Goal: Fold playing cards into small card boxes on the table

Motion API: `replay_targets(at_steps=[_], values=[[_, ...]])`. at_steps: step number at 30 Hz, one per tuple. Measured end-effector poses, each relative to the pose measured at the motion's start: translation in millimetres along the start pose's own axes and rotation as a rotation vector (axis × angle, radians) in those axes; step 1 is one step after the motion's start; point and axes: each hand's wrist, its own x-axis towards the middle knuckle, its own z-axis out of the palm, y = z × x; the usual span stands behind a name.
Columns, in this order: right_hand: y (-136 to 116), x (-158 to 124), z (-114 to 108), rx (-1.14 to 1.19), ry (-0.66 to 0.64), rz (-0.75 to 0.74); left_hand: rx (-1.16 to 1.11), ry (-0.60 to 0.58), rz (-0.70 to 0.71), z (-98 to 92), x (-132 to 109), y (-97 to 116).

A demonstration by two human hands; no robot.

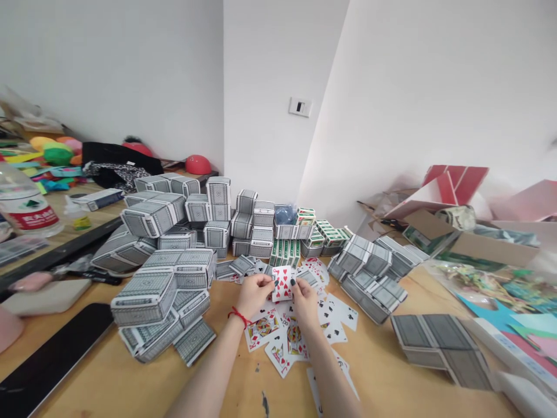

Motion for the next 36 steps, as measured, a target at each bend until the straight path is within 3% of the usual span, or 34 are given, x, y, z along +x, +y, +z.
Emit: replay_targets(at_steps=[9, 13, 17, 24, 31, 36], values=[[-1, -1, -1, 0.047, -0.024, 0.025, -0.070, -0.009, -0.058, -1.3, 2, -3], [-5, -3, 2, -0.010, -0.028, -0.010, 0.021, 0.040, 0.008, -0.1, 0, 0], [-8, -6, 4, -0.255, 0.064, -0.104, 0.107, 0.088, 0.099, 3.1, -4, 5], [-2, -8, 3, -0.479, 0.138, -0.178, 0.089, 0.066, 0.111, 10.1, -9, 2], [1, -11, 7, -0.620, 0.282, -0.213, 0.097, 0.017, 0.175, 19.4, -17, 6], [1, -12, 10, -0.545, 0.242, -0.186, 0.162, 0.069, 0.211, 19.6, -17, 5]])
